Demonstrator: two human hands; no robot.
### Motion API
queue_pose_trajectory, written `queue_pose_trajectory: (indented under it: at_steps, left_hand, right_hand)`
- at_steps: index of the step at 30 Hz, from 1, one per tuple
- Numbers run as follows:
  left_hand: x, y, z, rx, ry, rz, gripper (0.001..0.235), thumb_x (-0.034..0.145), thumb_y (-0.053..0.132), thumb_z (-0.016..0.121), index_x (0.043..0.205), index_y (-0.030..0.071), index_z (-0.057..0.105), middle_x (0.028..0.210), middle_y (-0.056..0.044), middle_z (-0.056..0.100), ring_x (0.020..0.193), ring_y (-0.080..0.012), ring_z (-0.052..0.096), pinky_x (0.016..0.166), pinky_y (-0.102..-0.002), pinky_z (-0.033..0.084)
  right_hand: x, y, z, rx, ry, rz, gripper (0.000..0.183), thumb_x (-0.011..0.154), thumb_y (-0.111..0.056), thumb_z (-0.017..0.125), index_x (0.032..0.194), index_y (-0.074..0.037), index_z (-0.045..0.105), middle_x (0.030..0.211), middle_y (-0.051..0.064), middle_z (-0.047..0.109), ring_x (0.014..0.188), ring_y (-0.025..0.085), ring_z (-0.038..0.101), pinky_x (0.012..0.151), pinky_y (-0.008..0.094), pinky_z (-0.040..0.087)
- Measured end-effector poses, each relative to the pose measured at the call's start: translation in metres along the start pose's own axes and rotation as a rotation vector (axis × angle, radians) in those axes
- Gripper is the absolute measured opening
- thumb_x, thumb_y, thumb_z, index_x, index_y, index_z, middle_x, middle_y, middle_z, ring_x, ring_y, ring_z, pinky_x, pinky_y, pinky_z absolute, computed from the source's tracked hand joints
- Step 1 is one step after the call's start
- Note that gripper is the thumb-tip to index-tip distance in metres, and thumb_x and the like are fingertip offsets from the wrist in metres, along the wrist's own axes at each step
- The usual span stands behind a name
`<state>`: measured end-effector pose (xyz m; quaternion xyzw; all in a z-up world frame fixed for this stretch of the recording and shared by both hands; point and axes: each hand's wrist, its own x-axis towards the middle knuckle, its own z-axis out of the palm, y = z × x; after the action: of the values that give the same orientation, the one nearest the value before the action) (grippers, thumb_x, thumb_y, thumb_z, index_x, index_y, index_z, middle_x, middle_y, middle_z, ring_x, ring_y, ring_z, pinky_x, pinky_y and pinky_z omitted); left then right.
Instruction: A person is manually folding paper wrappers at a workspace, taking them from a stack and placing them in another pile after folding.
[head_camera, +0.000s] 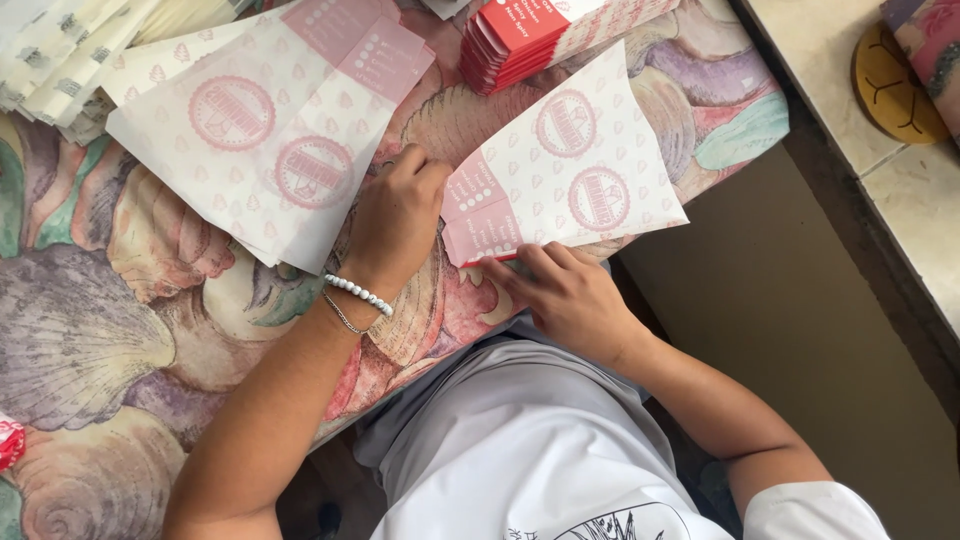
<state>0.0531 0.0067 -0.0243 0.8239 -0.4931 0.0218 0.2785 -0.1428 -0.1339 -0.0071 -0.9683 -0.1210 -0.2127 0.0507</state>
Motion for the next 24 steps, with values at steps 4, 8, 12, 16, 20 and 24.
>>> queue_pose_trajectory:
  at_steps: [4, 8, 12, 16, 20, 24]
  left_hand:
    - [-0.001, -0.001, 0.001, 0.039, 0.028, 0.031, 0.011, 0.093, -0.002, 0.066, 0.101, 0.004, 0.071, 0.09, -0.008, 0.06, 0.077, -0.0335, 0.074, 0.061, -0.04, 0.061]
    - [-0.003, -0.003, 0.004, 0.094, 0.069, 0.077, 0.01, 0.092, 0.0, 0.068, 0.099, 0.008, 0.07, 0.089, -0.004, 0.058, 0.075, -0.0297, 0.074, 0.06, -0.038, 0.061]
    - [-0.009, -0.001, 0.0, 0.155, 0.098, 0.146, 0.011, 0.091, 0.002, 0.071, 0.098, 0.011, 0.072, 0.087, -0.002, 0.057, 0.075, -0.0262, 0.073, 0.058, -0.036, 0.06]
    - [-0.018, 0.014, -0.008, 0.105, 0.118, 0.236, 0.01, 0.093, 0.003, 0.07, 0.1, 0.01, 0.074, 0.088, -0.004, 0.061, 0.077, -0.0222, 0.07, 0.059, -0.03, 0.057]
    - [-0.032, 0.024, -0.008, 0.084, 0.148, 0.318, 0.011, 0.092, 0.008, 0.071, 0.102, 0.012, 0.072, 0.089, -0.003, 0.061, 0.08, -0.0235, 0.068, 0.061, -0.034, 0.055]
    - [-0.048, 0.03, 0.001, 0.105, 0.153, 0.356, 0.007, 0.095, 0.012, 0.07, 0.101, 0.013, 0.073, 0.088, -0.003, 0.061, 0.08, -0.0224, 0.067, 0.062, -0.033, 0.055]
  right_hand:
    - [0.003, -0.005, 0.003, -0.085, -0.115, 0.001, 0.051, 0.088, -0.005, 0.055, 0.138, -0.015, 0.062, 0.097, 0.01, 0.053, 0.077, 0.025, 0.054, 0.07, 0.035, 0.05]
    - [0.005, -0.009, 0.003, -0.108, -0.186, 0.013, 0.051, 0.093, -0.004, 0.053, 0.142, -0.016, 0.058, 0.096, 0.01, 0.052, 0.077, 0.025, 0.051, 0.071, 0.036, 0.049]
    - [0.0, -0.007, 0.008, -0.147, -0.284, 0.011, 0.066, 0.087, -0.008, 0.056, 0.151, -0.022, 0.051, 0.099, 0.009, 0.05, 0.079, 0.023, 0.046, 0.074, 0.036, 0.048]
    - [-0.001, -0.008, 0.011, -0.247, -0.348, 0.005, 0.074, 0.08, -0.011, 0.06, 0.152, -0.025, 0.047, 0.1, 0.007, 0.049, 0.082, 0.022, 0.044, 0.078, 0.035, 0.046]
    - [0.006, -0.008, 0.001, -0.194, -0.37, -0.024, 0.061, 0.078, -0.008, 0.059, 0.138, -0.015, 0.058, 0.1, 0.013, 0.05, 0.084, 0.027, 0.044, 0.077, 0.038, 0.046]
    - [-0.011, -0.005, -0.003, -0.143, -0.242, 0.024, 0.071, 0.075, -0.009, 0.062, 0.146, -0.009, 0.053, 0.115, 0.017, 0.057, 0.104, 0.034, 0.06, 0.089, 0.04, 0.052]
